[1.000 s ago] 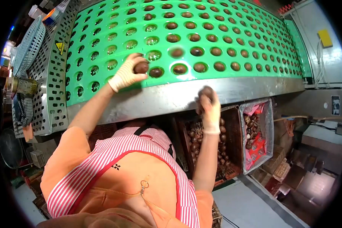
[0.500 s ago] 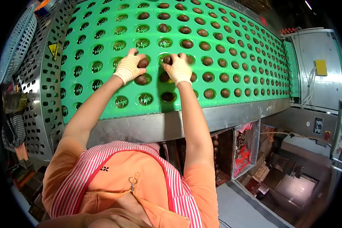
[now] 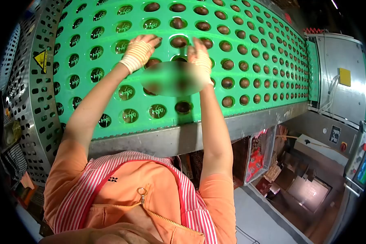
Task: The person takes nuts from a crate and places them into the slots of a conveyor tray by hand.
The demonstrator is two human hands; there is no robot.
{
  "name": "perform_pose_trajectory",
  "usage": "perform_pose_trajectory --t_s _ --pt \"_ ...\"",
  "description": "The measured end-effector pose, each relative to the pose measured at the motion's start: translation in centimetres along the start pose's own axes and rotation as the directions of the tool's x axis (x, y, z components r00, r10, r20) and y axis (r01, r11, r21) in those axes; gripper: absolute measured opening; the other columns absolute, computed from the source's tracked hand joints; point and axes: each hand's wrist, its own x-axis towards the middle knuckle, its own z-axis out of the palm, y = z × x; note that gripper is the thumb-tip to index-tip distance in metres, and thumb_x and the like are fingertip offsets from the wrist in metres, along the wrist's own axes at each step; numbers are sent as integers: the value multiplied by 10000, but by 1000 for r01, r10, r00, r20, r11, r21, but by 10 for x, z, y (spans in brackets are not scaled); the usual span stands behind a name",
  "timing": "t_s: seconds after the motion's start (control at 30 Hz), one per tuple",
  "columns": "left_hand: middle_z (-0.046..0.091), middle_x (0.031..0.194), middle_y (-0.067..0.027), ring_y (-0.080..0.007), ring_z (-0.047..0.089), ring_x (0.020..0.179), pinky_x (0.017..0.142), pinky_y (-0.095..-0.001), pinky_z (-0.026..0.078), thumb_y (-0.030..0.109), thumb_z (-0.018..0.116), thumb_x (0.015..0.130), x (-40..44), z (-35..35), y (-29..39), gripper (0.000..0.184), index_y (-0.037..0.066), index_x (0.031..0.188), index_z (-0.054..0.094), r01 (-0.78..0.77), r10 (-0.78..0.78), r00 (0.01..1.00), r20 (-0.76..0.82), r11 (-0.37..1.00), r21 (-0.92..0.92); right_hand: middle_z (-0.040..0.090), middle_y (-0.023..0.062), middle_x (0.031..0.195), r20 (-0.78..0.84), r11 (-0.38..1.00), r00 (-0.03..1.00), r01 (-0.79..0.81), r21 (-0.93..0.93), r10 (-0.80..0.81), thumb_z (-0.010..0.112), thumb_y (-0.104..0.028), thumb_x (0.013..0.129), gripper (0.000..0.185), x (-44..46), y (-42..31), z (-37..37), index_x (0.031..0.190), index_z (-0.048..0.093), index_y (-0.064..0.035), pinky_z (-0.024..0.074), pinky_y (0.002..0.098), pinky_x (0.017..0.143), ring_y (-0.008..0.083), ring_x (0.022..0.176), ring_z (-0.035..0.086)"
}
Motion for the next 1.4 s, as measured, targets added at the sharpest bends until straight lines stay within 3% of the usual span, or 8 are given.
perform_pose_trajectory --t_s 0.1,0.23,0.4,0.6,0.83,0.97,1.23,1.4 --pt "526 1270 -74 -305 495 1144 985 -474 415 164 559 857 -12 -9 27 438 178 1295 551 27 -45 972 -233 997 -77 601 175 1192 -126 990 982 -140 6 140 560 -106 918 315 -45 -9 -44 1229 590 -68 476 400 935 340 1069 584" --pt "608 1084 -132 -340 561 1048 913 -450 465 290 579 880 -26 -12 97 327 101 1146 608 -157 198 978 60 899 -409 614 178 1124 -165 988 979 -101 113 119 614 -69 858 278 -124 -4 -46 1135 623 -52 485 395 901 327 1003 601" --pt "605 871 -183 -391 591 834 718 -477 493 105 580 749 -31 37 133 176 44 913 601 -424 437 894 101 897 -124 612 168 1116 -134 996 989 -55 67 64 637 -80 807 270 -194 -60 -66 1076 623 -68 476 441 884 359 1010 577" --pt "378 1465 -163 -403 465 1220 1020 -527 362 395 582 894 -47 34 130 536 222 1390 471 -332 321 943 87 886 325 615 139 1115 -420 973 887 -226 -38 190 649 -112 780 283 -297 -46 -114 1061 627 -90 487 418 883 331 1006 583" --pt "391 1446 -182 -408 443 1259 1062 -484 352 378 577 934 -30 49 114 536 88 1372 471 -374 373 927 -39 927 -39 483 221 1351 -466 241 193 -969 45 863 706 -278 764 616 -521 78 -191 1313 528 -65 416 432 1037 409 1196 510" --pt "363 1437 -256 -405 437 1271 1063 -460 367 318 577 957 -57 26 176 568 19 1411 409 -354 342 934 -103 927 -128 326 174 1495 -264 -176 -186 -982 63 946 704 -403 806 796 -595 158 -217 1465 358 -120 372 444 1088 371 1334 376" --pt "413 1430 -200 -317 384 1340 1108 -437 319 205 564 966 -124 28 306 500 6 1397 405 -440 458 884 -91 753 -490 268 227 1409 -160 -240 -246 -969 56 956 735 -411 769 720 -596 199 -212 1379 467 -137 388 499 1052 405 1334 331" --pt "549 1308 -169 -290 512 1223 1058 -389 375 160 559 943 -147 76 425 397 2 1304 513 -309 558 817 146 637 -706 352 191 1445 -66 18 20 -999 -32 998 708 -408 768 685 -567 186 -185 1360 499 -136 455 423 1003 392 1194 524"
